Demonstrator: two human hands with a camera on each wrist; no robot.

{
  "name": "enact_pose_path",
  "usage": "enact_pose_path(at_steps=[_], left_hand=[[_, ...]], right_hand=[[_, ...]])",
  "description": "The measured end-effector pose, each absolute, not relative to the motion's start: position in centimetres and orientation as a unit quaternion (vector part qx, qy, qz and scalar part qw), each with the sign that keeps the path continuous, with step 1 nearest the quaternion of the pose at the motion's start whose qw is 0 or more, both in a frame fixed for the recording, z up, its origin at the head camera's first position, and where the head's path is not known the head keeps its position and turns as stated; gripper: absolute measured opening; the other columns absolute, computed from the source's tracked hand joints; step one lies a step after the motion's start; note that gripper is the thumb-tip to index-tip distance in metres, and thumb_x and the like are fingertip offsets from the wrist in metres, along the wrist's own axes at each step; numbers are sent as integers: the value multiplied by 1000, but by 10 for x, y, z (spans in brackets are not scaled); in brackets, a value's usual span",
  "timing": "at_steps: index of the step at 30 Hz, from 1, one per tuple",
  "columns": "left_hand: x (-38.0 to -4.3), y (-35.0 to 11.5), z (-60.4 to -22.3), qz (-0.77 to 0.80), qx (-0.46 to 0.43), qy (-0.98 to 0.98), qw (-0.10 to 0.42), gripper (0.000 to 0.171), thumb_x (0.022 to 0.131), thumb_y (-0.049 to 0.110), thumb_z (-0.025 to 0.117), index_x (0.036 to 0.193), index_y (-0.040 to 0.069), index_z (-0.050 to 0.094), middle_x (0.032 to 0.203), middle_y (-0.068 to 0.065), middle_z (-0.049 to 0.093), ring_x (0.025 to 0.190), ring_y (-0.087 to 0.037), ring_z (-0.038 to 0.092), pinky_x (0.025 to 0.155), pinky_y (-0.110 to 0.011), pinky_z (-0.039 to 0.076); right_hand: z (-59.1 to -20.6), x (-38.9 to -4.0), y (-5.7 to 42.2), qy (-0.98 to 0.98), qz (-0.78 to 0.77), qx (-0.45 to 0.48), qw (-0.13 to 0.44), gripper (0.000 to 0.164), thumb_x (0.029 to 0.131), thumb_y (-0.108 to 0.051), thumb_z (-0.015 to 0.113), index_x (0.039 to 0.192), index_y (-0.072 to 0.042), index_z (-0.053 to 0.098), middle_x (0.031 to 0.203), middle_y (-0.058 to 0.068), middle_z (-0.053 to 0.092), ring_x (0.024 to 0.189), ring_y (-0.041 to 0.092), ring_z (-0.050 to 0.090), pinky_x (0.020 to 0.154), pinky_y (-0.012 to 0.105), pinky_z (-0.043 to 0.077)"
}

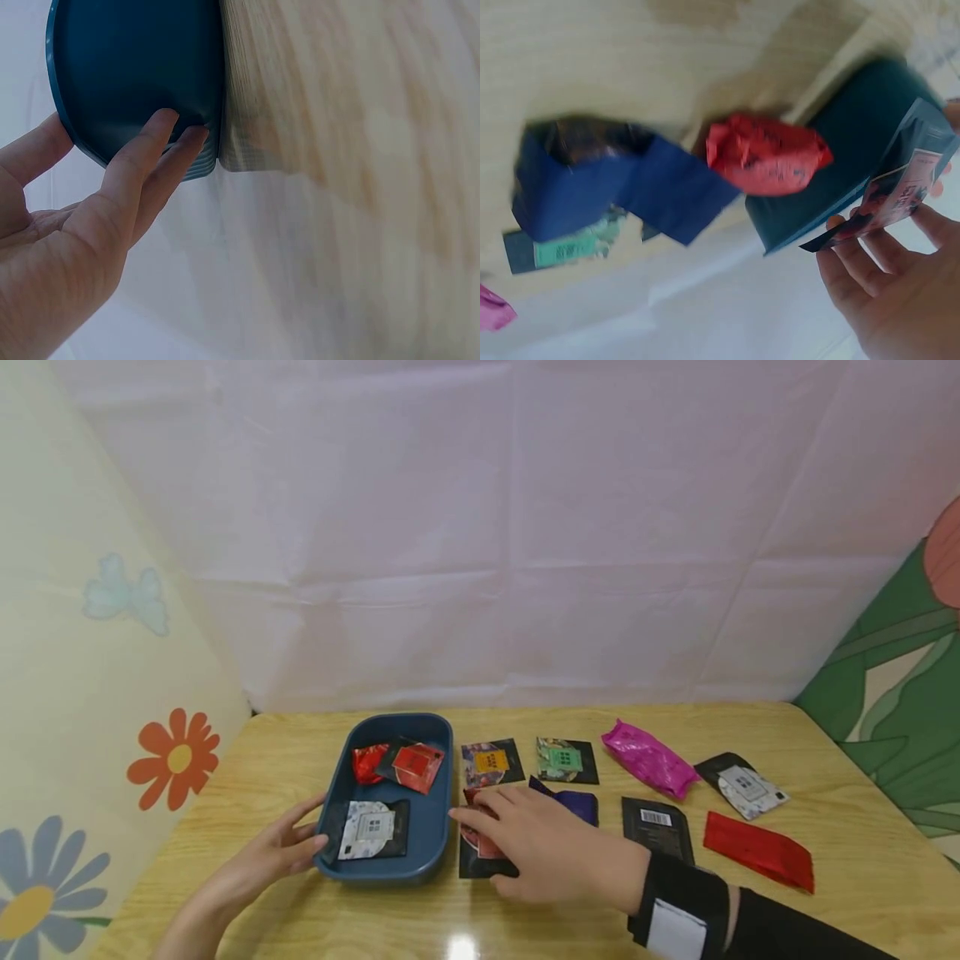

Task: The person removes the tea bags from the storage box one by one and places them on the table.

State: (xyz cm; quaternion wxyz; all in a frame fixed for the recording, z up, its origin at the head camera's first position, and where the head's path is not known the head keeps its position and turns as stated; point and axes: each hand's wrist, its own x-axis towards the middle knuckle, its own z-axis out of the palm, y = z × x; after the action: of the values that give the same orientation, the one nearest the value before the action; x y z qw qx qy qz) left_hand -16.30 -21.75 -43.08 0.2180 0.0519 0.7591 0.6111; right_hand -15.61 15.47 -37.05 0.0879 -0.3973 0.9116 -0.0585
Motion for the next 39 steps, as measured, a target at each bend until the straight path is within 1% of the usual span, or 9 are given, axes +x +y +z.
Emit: enact_pose_path(at_steps=[4, 9, 15, 18, 23, 29, 35, 39], left_hand=[[-162, -218, -430, 608, 48, 762, 217, 71, 100, 15, 60, 156, 0, 19, 144, -41, 36, 126, -42, 51, 98, -52, 48], [-162, -217, -429, 599, 30, 770, 216, 70, 99, 17, 62, 156, 3, 23, 144, -40, 37, 126, -41, 51, 98, -53, 48], [-162, -218, -431, 604, 38, 766, 217, 72, 99, 17, 62, 156, 2, 21, 144, -41, 36, 127, -43, 50, 98, -53, 48], [-162, -218, -432, 607, 42, 763, 219, 72, 99, 16, 62, 156, 0, 19, 144, -41, 36, 127, -43, 49, 99, -53, 48], [-162, -218, -433, 611, 45, 760, 220, 72, 100, 16, 61, 156, 0, 18, 144, -41, 35, 128, -44, 48, 99, -53, 47], [-162, -218, -432, 611, 52, 759, 218, 71, 100, 15, 60, 156, 0, 18, 144, -41, 36, 127, -42, 50, 99, -53, 47], [-164, -219, -433, 613, 60, 756, 220, 71, 101, 15, 58, 156, -1, 17, 144, -41, 36, 126, -40, 52, 99, -52, 48], [-163, -218, -432, 612, 56, 757, 220, 70, 101, 14, 58, 156, -1, 17, 144, -41, 36, 126, -41, 51, 100, -52, 47]], right_hand=[[-381, -148, 158, 908, -65, -400, 112, 76, 88, -47, 71, 153, -31, 36, 145, -1, 47, 129, 25, 47, 106, 53, 41], [-396, -141, 161, 899, -64, -408, 143, 73, 90, -50, 68, 153, -31, 37, 146, 1, 47, 130, 27, 48, 105, 56, 41], [-410, -138, 162, 896, -64, -402, 177, 69, 90, -54, 65, 150, -37, 38, 146, -1, 47, 128, 28, 49, 102, 57, 42], [-416, -138, 162, 892, -62, -412, 176, 68, 90, -54, 65, 150, -39, 38, 143, -2, 49, 125, 26, 51, 100, 55, 44], [-423, -137, 163, 890, -62, -425, 156, 68, 89, -50, 68, 149, -39, 39, 142, -3, 52, 119, 23, 54, 97, 52, 47], [-424, -138, 164, 889, -71, -423, 157, 67, 90, -49, 67, 150, -39, 39, 144, -4, 50, 121, 23, 53, 96, 52, 48], [-425, -138, 164, 890, -74, -418, 169, 67, 91, -54, 65, 150, -39, 38, 146, -4, 49, 121, 23, 53, 96, 53, 47], [-425, -138, 164, 889, -72, -418, 173, 68, 91, -56, 63, 151, -38, 38, 147, -4, 48, 124, 25, 52, 97, 53, 47]])
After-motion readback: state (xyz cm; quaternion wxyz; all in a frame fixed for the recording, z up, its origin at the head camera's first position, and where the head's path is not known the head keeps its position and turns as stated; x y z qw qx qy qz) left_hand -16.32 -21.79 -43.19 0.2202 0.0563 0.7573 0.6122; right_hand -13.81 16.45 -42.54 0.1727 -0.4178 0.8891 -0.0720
